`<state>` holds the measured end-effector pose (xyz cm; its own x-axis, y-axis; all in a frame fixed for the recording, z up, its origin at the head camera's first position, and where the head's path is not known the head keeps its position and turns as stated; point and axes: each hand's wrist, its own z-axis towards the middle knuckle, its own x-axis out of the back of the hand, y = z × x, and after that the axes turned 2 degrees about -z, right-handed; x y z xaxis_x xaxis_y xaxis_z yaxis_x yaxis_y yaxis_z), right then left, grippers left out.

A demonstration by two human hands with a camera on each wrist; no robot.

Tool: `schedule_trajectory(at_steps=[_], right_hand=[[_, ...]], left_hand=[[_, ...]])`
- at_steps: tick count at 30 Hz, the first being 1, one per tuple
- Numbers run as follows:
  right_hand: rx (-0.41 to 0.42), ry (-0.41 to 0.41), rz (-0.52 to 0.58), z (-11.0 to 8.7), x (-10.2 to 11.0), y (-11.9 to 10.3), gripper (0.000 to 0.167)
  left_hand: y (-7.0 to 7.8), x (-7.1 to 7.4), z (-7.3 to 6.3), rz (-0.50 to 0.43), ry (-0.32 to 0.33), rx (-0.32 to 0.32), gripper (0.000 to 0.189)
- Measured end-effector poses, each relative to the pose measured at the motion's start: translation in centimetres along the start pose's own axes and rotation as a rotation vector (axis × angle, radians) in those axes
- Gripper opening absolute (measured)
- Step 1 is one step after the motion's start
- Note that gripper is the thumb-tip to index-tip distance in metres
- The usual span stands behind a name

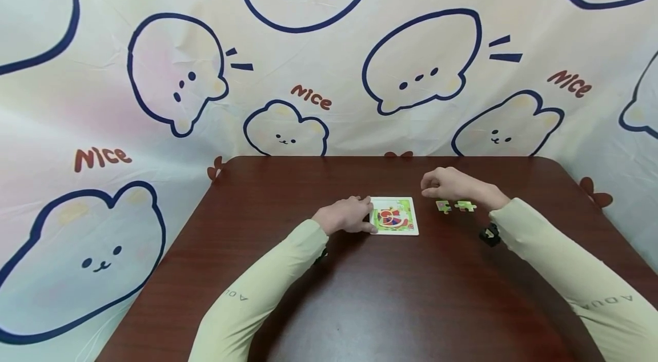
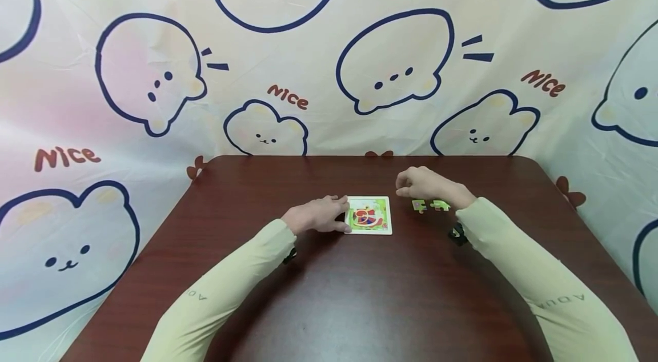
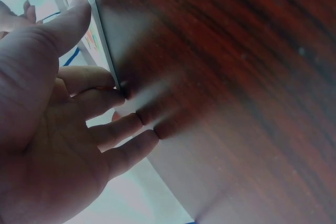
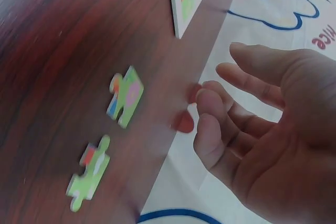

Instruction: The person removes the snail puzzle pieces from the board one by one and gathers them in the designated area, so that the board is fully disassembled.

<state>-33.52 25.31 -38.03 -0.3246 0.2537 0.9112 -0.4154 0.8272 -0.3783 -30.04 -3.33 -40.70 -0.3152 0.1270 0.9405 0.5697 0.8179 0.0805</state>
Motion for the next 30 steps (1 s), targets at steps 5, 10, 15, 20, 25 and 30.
schedule_trajectory(at_steps=[5, 10, 15, 20, 25, 30], right_hand=[[0.033, 0.023, -0.016, 0.9, -0.9, -1.1, 0.021], [0.058, 0.029, -0.027, 1.7, -1.5, -2.3, 0.024], [0.051, 0.002, -0.051, 2.1, -2.0, -3.0, 0.026], [0.028, -0.037, -0.054, 2.4, -2.6, -3.1, 0.025], [0.022, -0.051, -0.044, 2.4, -3.0, -2.9, 0.028], [0.011, -0.056, -0.063, 2.4, -3.6, -2.7, 0.036]], left_hand=[[0.0, 0.1, -0.1, 0.006, -0.005, -0.001, 0.059], [0.1, 0.1, -0.1, -0.009, -0.008, 0.003, 0.059], [0.1, 0.1, -0.1, -0.014, -0.007, 0.008, 0.061], [0.0, 0.1, -0.1, -0.023, -0.004, 0.005, 0.063], [0.0, 0.1, -0.1, -0.020, -0.001, 0.007, 0.063], [0.1, 0.1, -0.1, -0.028, -0.003, 0.011, 0.064]])
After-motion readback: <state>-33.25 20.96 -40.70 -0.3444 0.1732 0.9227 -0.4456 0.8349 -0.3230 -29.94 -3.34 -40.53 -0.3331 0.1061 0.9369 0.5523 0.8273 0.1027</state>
